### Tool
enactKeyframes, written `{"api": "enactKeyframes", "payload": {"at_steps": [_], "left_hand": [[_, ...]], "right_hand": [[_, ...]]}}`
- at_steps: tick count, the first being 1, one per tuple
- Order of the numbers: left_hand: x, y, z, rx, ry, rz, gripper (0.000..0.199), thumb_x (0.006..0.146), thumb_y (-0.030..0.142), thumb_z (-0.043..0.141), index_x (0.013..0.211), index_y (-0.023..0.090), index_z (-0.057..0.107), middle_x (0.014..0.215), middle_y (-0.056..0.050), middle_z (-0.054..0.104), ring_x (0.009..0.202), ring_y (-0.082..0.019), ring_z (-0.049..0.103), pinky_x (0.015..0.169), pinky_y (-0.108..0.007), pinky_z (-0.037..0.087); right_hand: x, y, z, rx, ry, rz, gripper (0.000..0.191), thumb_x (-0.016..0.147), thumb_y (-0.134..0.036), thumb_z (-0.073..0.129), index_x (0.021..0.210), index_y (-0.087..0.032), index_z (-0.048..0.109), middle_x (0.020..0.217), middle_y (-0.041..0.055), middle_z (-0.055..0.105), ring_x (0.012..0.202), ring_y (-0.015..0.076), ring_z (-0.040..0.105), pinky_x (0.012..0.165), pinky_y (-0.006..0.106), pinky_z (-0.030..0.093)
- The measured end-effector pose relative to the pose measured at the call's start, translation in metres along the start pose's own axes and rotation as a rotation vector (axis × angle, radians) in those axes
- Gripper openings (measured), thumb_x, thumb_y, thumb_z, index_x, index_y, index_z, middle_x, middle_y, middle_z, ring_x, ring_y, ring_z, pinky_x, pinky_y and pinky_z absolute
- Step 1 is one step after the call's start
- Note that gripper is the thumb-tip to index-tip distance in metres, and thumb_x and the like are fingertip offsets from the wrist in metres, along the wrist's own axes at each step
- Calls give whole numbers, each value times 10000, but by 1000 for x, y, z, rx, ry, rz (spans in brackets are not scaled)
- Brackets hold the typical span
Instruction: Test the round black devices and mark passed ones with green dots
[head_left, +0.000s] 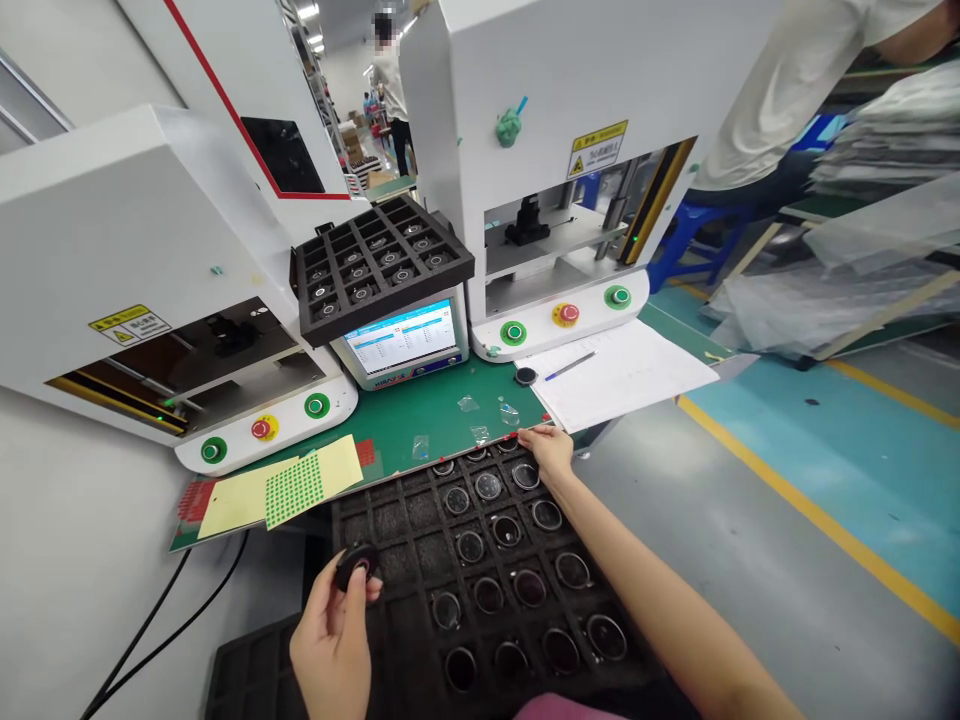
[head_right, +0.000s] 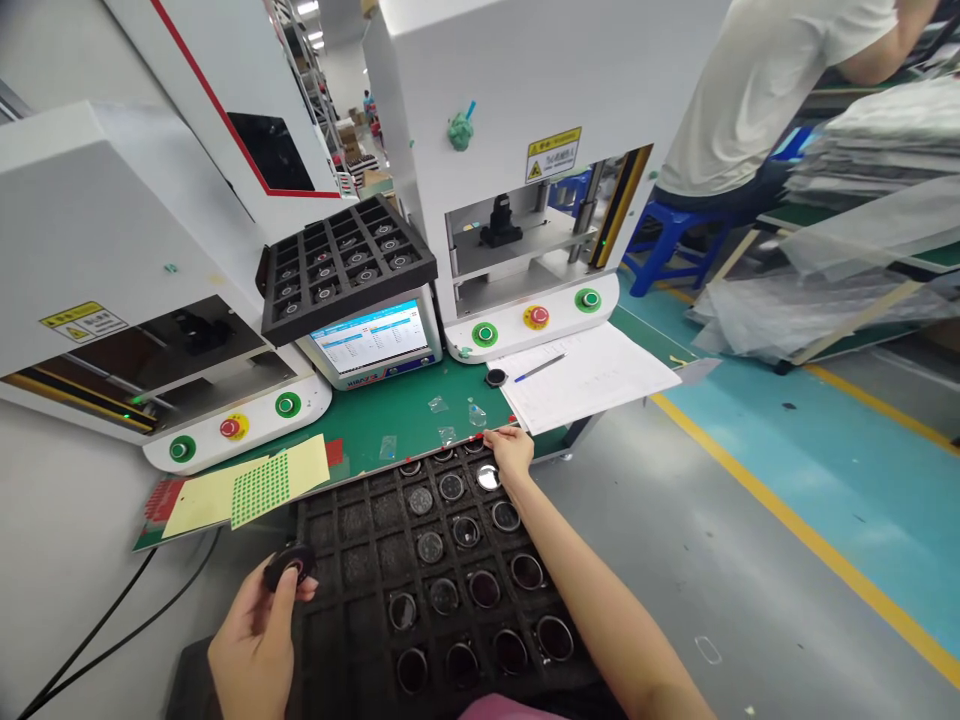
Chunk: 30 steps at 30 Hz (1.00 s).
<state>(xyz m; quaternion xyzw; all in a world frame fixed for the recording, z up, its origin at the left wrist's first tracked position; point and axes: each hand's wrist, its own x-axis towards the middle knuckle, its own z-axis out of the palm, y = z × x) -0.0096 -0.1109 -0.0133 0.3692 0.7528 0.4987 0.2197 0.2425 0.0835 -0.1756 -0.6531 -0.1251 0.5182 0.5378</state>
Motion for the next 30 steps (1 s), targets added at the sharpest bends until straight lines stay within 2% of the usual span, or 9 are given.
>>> {"api": "enactKeyframes", "payload": {"at_steps": [6,11,14,16,19,22,25,28,30], "left_hand": [[-5,6,9,-66,-47,16,394,693,471,717,912,146,682,636,-18,701,574,-168,682,621,-247,582],[-9,3,3,-167,-69,-17,352,714,454,725,896,158,666,627,3,676,559,-128,637,603,-212,551],[-10,-1,-2,-299,-99,-60,326,738,453,717,879,166,649,695,-6,694,572,-108,607,582,-198,526],[-11,-1,-4,-389,-127,-113,342,723,464,729,859,166,633,783,-35,722,576,-110,599,562,-211,520],[-14,-1,-6,-444,-168,-198,364,694,460,754,847,158,622,861,-72,739,598,-118,604,565,-225,519],[-17,-2,-7,-423,-192,-263,384,691,446,760,870,125,649,872,-99,740,527,-67,513,495,-174,447],[-22,-2,-4,-456,-191,-311,393,670,424,779,864,106,654,850,-102,737,461,-26,394,419,-146,344],[-27,2,4,-543,-240,-356,361,648,386,802,830,132,620,882,-98,737,530,-62,517,514,-181,444],[-30,7,11,-575,-305,-365,340,665,374,795,835,151,603,915,-95,737,607,-103,597,591,-221,494]], "right_hand": [[5,-3,-9,-187,-21,-66,308,921,-334,584,1166,-147,572,1136,79,615,952,195,634,787,387,564],[-12,-12,-14,-444,-63,-323,248,898,-325,613,1060,-137,602,1002,51,644,863,175,635,775,370,543],[-22,-20,0,-588,-194,-527,173,835,-283,680,939,-157,624,930,47,667,892,195,631,853,374,502],[-26,-25,13,-678,-310,-620,159,839,-285,676,922,-158,631,953,48,671,931,198,628,878,382,491],[-28,-35,29,-790,-417,-682,203,903,-334,604,956,-140,630,984,39,658,911,175,630,846,391,508],[-35,-50,36,-826,-450,-716,141,892,-276,608,839,-147,625,904,48,663,870,178,630,843,380,500],[-64,-66,32,-774,-462,-767,84,842,-151,598,765,-178,581,854,64,671,875,197,629,882,374,473],[-120,-77,18,-597,-545,-790,69,815,-202,622,824,-208,553,826,23,667,797,168,636,796,326,515],[-163,-80,6,-298,-717,-677,158,750,-251,709,794,-214,562,751,4,661,707,155,636,702,304,535]]}}
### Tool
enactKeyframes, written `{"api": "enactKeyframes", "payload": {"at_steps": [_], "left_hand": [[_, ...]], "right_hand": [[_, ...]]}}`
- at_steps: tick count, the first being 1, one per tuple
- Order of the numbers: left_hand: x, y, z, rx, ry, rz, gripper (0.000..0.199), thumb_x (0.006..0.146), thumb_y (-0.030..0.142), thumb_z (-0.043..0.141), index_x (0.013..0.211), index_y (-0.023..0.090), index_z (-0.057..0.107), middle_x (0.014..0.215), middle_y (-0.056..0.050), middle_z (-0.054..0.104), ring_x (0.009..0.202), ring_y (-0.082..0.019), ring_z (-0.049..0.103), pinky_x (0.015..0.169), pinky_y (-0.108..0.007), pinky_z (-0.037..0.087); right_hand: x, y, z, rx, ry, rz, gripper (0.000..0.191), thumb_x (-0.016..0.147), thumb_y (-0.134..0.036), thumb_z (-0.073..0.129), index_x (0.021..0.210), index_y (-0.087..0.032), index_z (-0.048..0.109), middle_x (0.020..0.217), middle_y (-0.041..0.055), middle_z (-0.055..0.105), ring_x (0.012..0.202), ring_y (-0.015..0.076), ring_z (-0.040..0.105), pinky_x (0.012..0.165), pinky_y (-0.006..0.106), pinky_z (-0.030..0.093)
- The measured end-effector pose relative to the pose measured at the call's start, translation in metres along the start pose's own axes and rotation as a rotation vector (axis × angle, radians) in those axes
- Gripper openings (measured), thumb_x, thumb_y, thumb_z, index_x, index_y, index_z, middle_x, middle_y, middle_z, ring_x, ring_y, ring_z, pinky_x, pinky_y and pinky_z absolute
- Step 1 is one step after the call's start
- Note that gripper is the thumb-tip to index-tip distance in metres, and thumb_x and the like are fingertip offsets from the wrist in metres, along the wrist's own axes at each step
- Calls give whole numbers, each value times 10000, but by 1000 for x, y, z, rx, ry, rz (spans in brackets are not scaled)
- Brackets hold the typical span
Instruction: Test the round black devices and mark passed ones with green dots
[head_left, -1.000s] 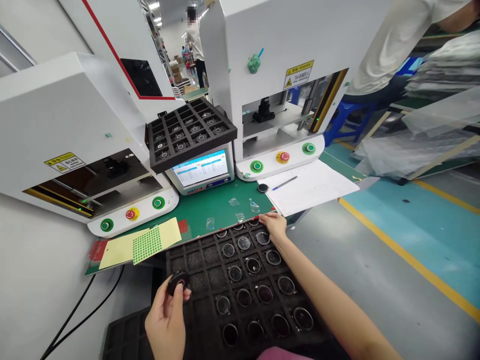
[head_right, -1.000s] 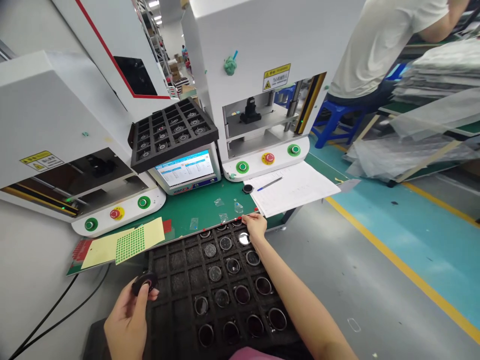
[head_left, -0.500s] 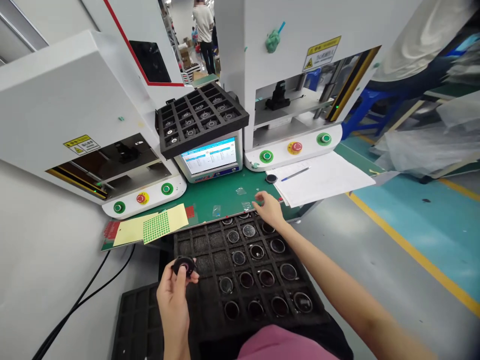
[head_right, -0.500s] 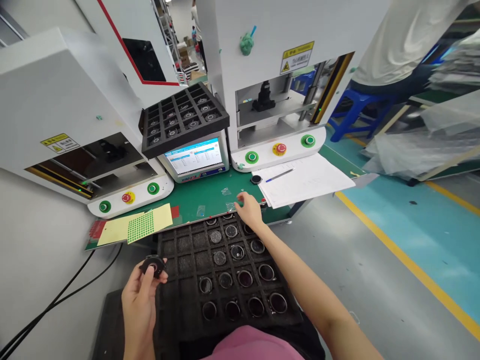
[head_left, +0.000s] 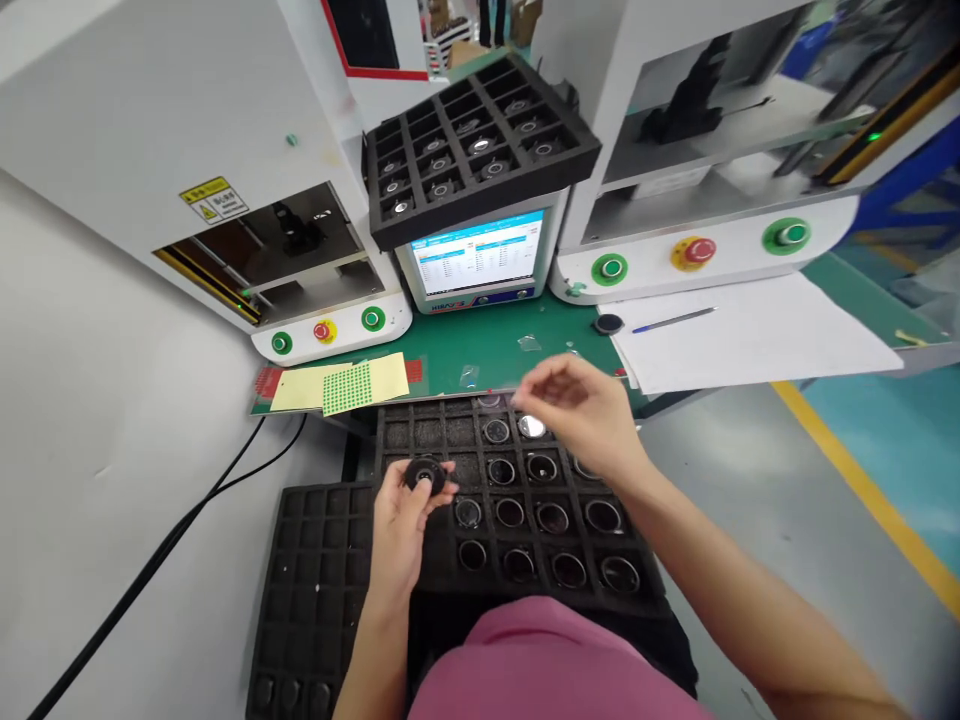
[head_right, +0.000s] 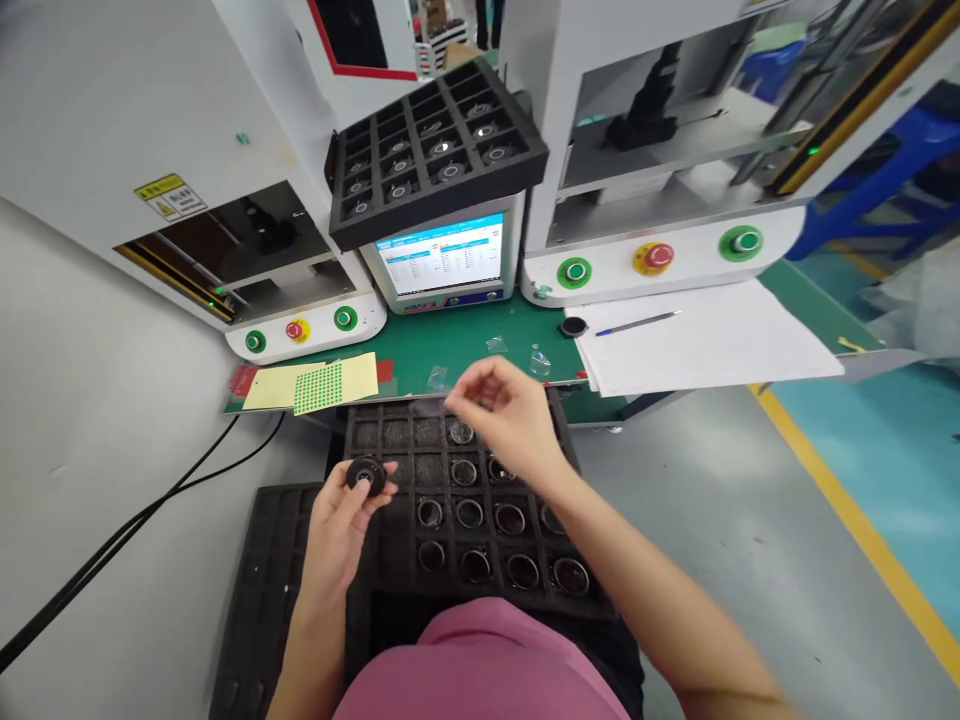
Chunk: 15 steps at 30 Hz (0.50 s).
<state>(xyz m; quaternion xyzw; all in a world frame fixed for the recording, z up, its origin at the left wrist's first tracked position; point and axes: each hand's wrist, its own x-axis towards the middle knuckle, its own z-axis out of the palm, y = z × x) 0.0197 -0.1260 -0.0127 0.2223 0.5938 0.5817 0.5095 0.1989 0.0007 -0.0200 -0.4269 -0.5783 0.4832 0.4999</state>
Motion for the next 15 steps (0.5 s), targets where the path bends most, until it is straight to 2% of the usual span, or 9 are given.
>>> {"api": "enactKeyframes", "payload": {"at_steps": [2,5,8,10,13,15], "left_hand": [[-2,-1,9,10,-57,6,306,708,377,765,849,150,615,903,-84,735,557,-81,564,546,-201,462],[-7,-2,21,24,-100,39,300,759,384,721,919,136,665,852,-69,727,467,-42,442,455,-176,377],[-12,-2,29,-30,-125,74,313,816,411,649,940,126,684,914,-99,730,553,-87,529,516,-210,444],[-14,-2,33,-78,-95,117,295,840,410,618,934,134,671,983,-113,727,643,-122,600,584,-237,488],[-17,-1,37,-124,-33,157,237,824,369,655,951,174,612,1066,-104,717,762,-156,663,678,-265,513],[-17,-1,38,-121,-31,150,231,820,358,666,943,184,578,1095,-105,710,797,-164,673,699,-270,508]], "right_hand": [[-30,-22,12,243,-60,67,207,688,-252,768,740,-212,571,698,-5,653,654,140,632,654,283,541],[-59,-35,28,424,-79,202,241,628,-233,811,687,-204,579,660,-11,644,621,126,628,629,263,546],[-70,-33,38,492,-1,290,248,589,-198,825,664,-200,588,641,-20,640,611,112,629,624,239,547],[-74,-31,42,524,66,334,250,584,-182,826,656,-199,587,635,-25,636,600,101,620,614,224,544],[-79,-30,46,602,141,389,262,591,-190,829,652,-200,574,631,-29,635,604,97,614,609,216,542],[-81,-31,50,649,154,416,282,581,-208,841,651,-201,568,631,-31,635,613,102,613,615,223,543]]}}
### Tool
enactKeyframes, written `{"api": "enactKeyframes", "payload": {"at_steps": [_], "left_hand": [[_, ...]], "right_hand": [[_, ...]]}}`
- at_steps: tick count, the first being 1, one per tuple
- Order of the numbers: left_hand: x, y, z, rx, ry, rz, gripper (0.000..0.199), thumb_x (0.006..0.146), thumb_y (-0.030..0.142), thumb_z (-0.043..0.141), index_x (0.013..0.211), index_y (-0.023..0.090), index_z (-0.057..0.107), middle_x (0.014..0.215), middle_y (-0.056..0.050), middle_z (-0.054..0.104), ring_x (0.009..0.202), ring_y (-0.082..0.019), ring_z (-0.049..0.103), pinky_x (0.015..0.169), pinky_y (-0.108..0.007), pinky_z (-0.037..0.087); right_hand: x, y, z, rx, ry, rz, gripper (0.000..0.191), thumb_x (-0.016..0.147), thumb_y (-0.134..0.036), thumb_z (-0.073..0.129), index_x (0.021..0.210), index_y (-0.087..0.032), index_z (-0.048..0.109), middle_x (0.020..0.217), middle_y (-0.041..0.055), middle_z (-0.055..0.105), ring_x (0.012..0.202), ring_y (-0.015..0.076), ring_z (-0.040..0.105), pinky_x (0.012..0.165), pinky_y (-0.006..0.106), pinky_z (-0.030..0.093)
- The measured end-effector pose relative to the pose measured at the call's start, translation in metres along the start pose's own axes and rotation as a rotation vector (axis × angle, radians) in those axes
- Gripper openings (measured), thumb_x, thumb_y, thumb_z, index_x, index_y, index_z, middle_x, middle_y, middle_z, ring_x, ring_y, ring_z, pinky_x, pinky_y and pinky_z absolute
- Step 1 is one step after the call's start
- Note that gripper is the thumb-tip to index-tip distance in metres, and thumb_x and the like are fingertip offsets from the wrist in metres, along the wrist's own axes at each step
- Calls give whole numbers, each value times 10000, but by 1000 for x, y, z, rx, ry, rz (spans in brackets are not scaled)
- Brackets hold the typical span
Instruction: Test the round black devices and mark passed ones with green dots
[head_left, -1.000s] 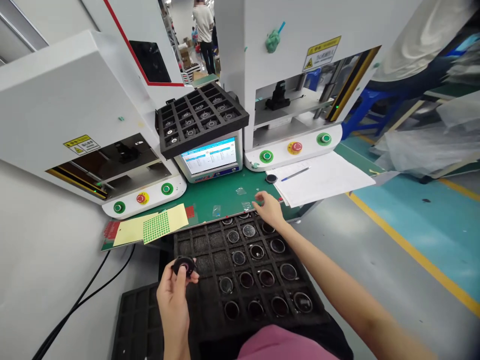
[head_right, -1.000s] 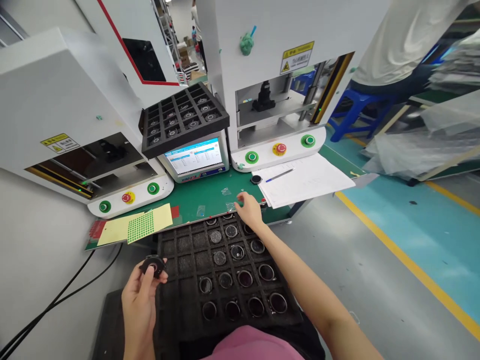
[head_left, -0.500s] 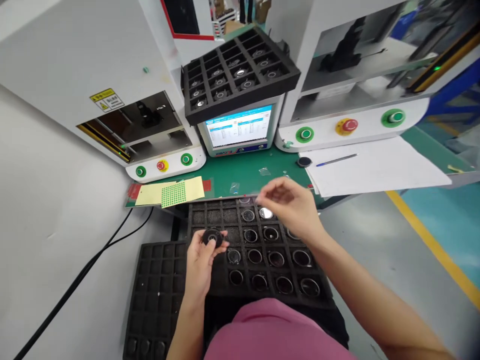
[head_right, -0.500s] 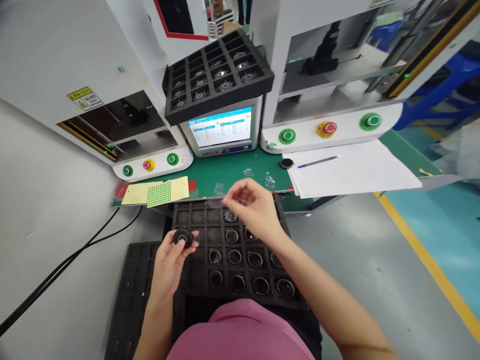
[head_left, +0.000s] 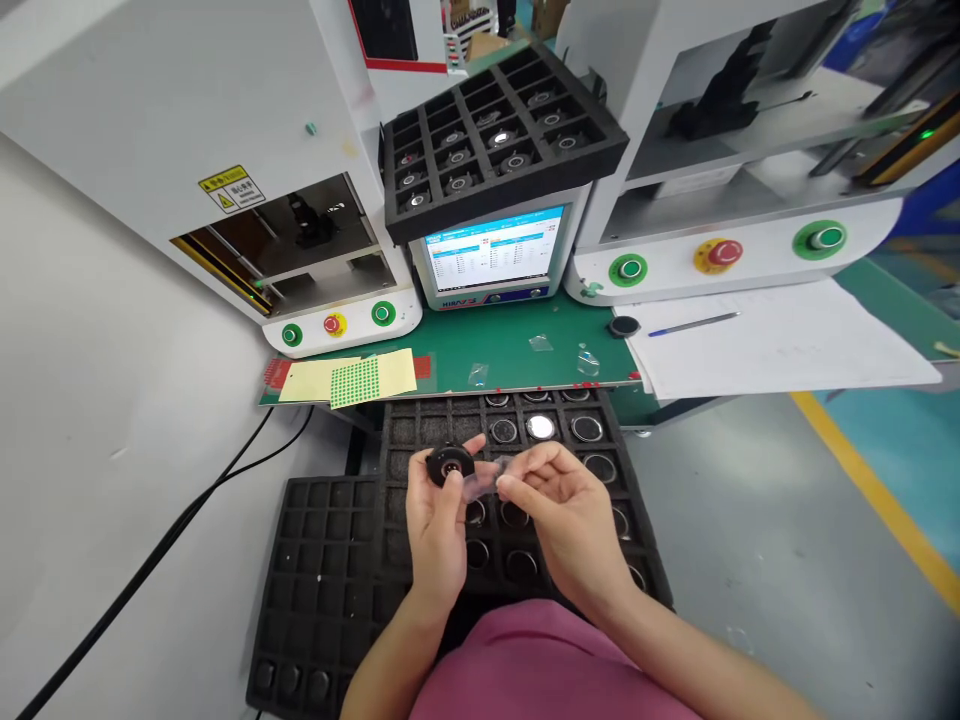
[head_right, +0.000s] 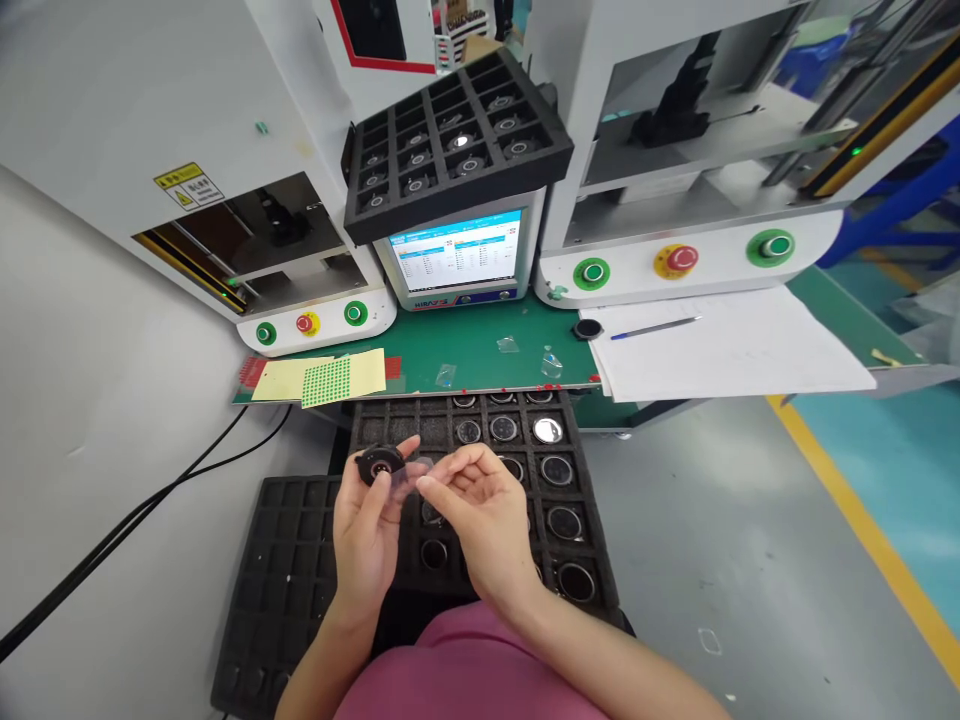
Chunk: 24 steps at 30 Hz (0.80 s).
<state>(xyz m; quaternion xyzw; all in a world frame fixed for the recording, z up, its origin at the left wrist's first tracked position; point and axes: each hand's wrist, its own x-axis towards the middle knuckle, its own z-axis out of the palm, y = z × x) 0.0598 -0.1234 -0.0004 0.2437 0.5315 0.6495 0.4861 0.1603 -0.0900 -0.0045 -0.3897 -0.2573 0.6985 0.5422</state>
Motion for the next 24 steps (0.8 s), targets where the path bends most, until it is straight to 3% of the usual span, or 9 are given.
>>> {"api": "enactKeyframes", "payload": {"at_steps": [6,12,18,24], "left_hand": [[-1,-3,0,41,-19,-35,354,852,451,583,1058,163,593,992,-108,726,755,-170,652,558,-228,422],[-1,-7,-4,36,-62,-19,561,829,661,464,1035,162,618,979,-109,719,758,-203,637,579,-272,432],[-4,-10,-9,115,-137,79,556,814,648,533,1120,189,602,1089,-98,693,878,-215,640,671,-273,461],[-3,-11,-8,114,-141,68,509,814,576,594,1134,181,578,1100,-114,689,911,-231,656,709,-290,507]], "right_hand": [[0,5,4,15,-93,133,337,539,-234,876,640,-193,558,602,-39,617,543,100,575,564,242,531],[1,5,4,14,-127,178,343,554,-247,873,637,-198,543,596,-38,618,527,111,587,555,265,532],[2,6,5,12,-108,174,376,571,-281,870,665,-202,514,606,-38,622,531,108,590,548,256,529],[3,4,5,40,-88,170,396,557,-259,872,681,-203,500,589,-53,617,511,95,576,533,240,530]]}}
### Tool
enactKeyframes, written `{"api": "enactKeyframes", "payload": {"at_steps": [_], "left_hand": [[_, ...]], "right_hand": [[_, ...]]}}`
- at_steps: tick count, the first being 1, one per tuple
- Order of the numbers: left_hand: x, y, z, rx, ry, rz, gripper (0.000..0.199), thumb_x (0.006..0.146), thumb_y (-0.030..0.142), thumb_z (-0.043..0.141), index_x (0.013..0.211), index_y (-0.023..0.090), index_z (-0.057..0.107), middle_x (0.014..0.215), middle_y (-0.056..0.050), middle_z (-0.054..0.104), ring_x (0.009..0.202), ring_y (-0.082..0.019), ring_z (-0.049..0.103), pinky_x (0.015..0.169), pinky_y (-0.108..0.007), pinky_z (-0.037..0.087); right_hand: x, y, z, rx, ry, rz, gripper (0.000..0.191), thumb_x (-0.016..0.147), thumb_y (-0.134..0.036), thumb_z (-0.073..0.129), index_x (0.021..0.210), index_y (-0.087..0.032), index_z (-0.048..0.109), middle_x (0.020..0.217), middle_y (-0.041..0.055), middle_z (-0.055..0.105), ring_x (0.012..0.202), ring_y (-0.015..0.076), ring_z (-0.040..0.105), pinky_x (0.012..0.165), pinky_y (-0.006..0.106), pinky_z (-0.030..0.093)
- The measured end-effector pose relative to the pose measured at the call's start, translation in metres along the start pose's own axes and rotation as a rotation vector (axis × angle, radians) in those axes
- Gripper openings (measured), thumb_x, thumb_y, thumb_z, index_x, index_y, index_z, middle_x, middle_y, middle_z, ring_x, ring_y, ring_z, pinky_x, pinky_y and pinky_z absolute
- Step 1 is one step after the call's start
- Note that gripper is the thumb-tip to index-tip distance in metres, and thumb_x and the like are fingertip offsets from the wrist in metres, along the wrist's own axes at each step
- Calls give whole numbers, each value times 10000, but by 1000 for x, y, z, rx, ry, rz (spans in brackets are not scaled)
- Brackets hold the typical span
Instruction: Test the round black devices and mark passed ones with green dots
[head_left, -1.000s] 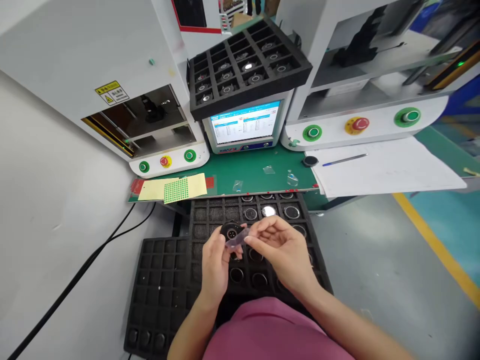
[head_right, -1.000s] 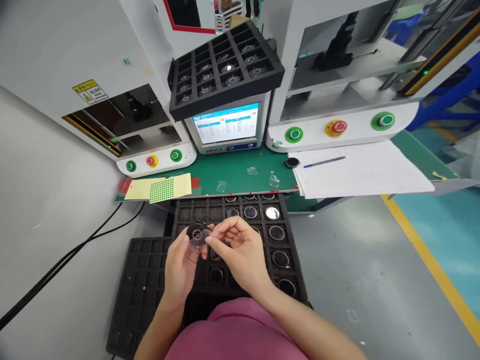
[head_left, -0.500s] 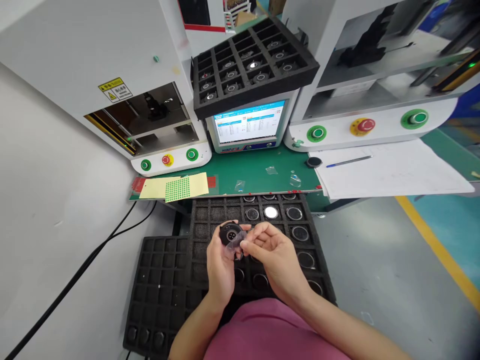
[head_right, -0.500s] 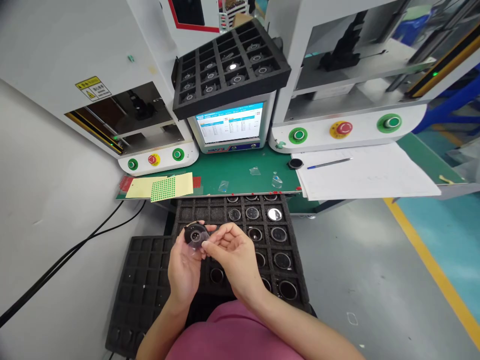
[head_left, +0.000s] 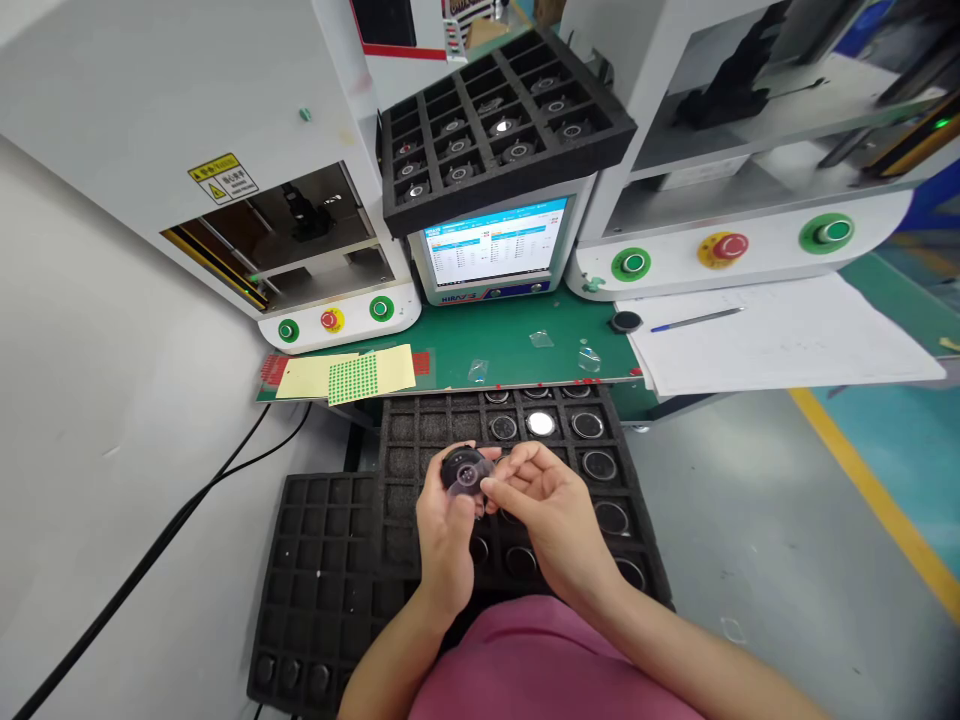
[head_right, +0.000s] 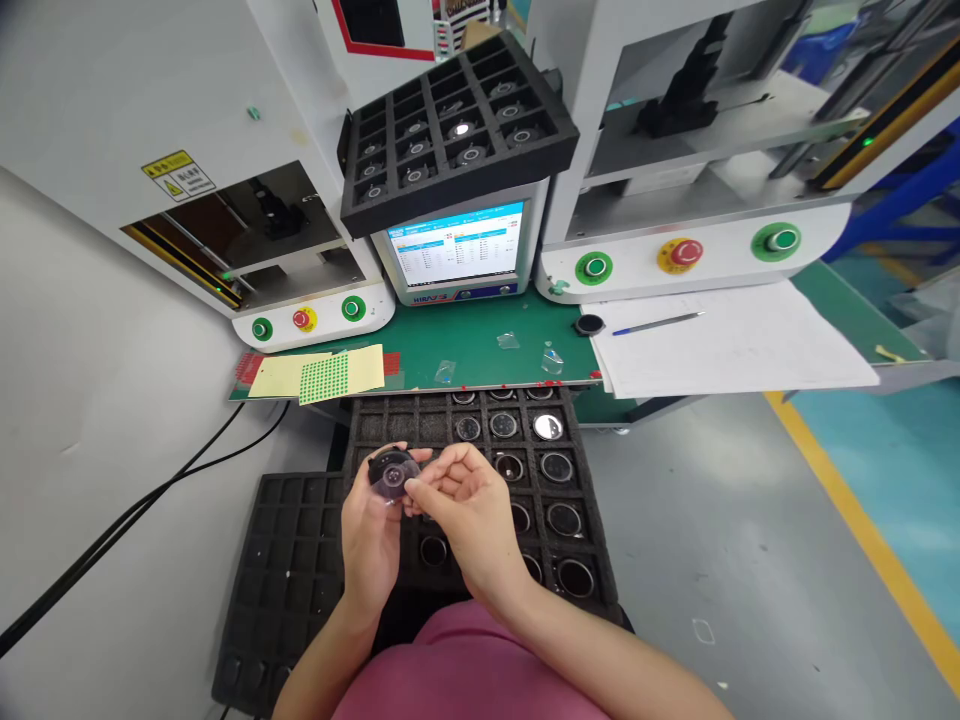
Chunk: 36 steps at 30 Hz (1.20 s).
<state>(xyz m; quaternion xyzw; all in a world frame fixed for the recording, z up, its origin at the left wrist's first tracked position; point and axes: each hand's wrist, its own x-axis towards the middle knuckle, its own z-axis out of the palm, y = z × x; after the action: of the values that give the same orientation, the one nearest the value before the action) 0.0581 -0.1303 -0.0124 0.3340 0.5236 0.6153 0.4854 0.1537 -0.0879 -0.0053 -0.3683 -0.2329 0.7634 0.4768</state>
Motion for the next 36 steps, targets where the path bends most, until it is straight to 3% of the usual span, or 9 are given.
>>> {"api": "enactKeyframes", "payload": {"at_steps": [7,10,13,15,20,24,28,32,36], "left_hand": [[2,0,4,119,79,-65,366,901,471,526,1081,162,606,1061,-110,707,777,-175,648,664,-266,504],[3,-1,0,193,81,-31,309,923,438,498,1027,163,595,1077,-108,711,639,-117,578,612,-241,472],[14,-16,-17,380,186,65,228,934,404,483,957,185,542,1090,-119,716,671,-128,601,671,-261,486],[26,-39,-34,588,203,146,209,933,387,478,984,196,546,1104,-132,714,841,-186,666,774,-326,506],[54,-108,-64,857,25,267,153,793,320,645,887,218,709,1023,-114,745,1108,-307,626,1070,-537,328],[57,-133,-69,946,-72,324,148,782,294,643,867,244,753,985,-117,756,1085,-348,634,1062,-619,287],[54,-138,-71,1033,-70,402,189,809,303,606,904,269,765,1012,-112,752,1090,-359,625,1033,-626,319],[53,-141,-70,1128,-26,485,237,819,264,553,912,267,770,1003,-115,752,1046,-364,646,983,-627,386],[57,-140,-74,1220,-68,431,299,788,218,515,937,269,769,1033,-106,747,1026,-352,665,954,-601,458]], "right_hand": [[0,4,4,3,5,10,405,539,-214,865,706,-203,496,613,-61,620,502,86,579,506,218,524],[11,8,-9,-58,69,-14,409,541,-284,854,734,-205,503,670,-64,610,451,72,542,422,207,472],[25,9,-44,-189,259,-114,394,579,-403,806,741,-206,506,563,-71,563,410,77,497,396,210,428],[28,5,-74,-259,378,-185,392,593,-436,780,741,-212,494,515,-72,542,421,87,496,420,217,428],[35,-14,-137,-461,508,-310,341,658,-468,681,759,-231,459,538,-60,529,470,124,519,475,261,441],[76,-52,-168,-762,589,-427,218,714,-381,628,726,-229,472,621,-10,560,595,174,556,629,338,478],[143,-101,-184,-1044,608,-466,103,789,-253,635,811,-178,569,909,81,647,901,227,598,853,387,463],[197,-126,-176,-1169,572,-427,266,897,-319,606,1096,-142,597,1158,87,605,1047,223,589,903,435,488],[218,-132,-161,-1151,523,-401,334,917,-337,588,1195,-152,568,1214,94,587,1049,225,603,885,440,517]]}}
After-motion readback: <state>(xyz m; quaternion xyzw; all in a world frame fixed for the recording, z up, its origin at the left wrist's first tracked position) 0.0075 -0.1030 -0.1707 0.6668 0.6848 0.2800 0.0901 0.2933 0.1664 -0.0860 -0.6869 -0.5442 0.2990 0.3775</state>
